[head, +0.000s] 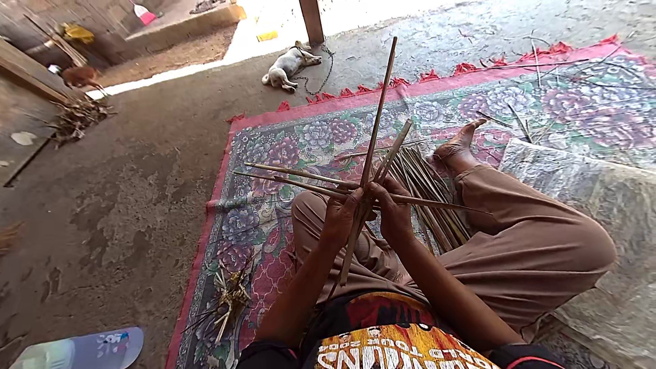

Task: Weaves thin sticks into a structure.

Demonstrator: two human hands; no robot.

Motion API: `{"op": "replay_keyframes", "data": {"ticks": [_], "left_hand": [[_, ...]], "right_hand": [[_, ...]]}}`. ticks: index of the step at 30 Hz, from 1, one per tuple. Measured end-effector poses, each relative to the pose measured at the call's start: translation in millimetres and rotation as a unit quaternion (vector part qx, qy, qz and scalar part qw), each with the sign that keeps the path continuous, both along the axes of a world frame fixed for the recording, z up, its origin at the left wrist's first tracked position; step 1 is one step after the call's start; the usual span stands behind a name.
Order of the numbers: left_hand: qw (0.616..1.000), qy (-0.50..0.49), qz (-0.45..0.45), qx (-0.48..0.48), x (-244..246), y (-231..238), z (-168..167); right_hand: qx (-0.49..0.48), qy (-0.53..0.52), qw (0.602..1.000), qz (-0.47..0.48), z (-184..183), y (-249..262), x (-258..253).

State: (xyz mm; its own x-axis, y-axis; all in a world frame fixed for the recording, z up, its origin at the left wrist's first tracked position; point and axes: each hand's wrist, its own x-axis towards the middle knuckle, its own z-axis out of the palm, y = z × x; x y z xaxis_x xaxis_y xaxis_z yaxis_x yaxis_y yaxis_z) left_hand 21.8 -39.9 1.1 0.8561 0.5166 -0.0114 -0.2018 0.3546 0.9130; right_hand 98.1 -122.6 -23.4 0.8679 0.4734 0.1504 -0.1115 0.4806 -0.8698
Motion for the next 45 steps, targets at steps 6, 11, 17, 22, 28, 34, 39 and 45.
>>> {"op": "replay_keyframes", "data": {"ticks": [6, 11, 17, 22, 28, 34, 39, 45], "left_hand": [[1.0, 0.024, 0.006, 0.003, -0.2, 3.3, -1.8], [0.999, 0.039, -0.005, -0.006, -1.3, 9.7, -2.0], [0.999, 0.033, 0.02, -0.037, -3.0, 22.0, 12.1], [0.997, 0.052, -0.013, 0.05, -9.7, 45.0, 20.1], [0.993, -0.029, -0.113, 0.023, -16.9, 60.8, -18.3], [0.991, -0.007, -0.121, 0.052, -12.3, 50.0, -10.3], [0.99, -0.025, -0.117, 0.073, -13.2, 54.1, -11.5], [0.983, -0.016, -0.159, 0.094, -16.2, 60.4, -3.3]], "right_hand": [[-0.012, -0.005, 1.0, -0.002, 0.2, 0.2, -2.4], [-0.025, -0.016, 0.999, 0.017, -0.9, -0.8, -0.2], [-0.092, -0.121, 0.985, 0.081, -1.8, -8.7, 11.1], [-0.087, -0.128, 0.977, 0.146, -4.3, -11.2, 13.2], [-0.008, -0.085, 0.993, 0.081, -6.4, -6.8, 13.0], [-0.013, -0.095, 0.992, 0.081, -10.7, -7.2, 12.7], [-0.071, -0.115, 0.983, 0.123, -7.0, -12.6, 16.6], [-0.032, -0.024, 0.966, 0.255, 3.6, -20.8, 30.8]]}}
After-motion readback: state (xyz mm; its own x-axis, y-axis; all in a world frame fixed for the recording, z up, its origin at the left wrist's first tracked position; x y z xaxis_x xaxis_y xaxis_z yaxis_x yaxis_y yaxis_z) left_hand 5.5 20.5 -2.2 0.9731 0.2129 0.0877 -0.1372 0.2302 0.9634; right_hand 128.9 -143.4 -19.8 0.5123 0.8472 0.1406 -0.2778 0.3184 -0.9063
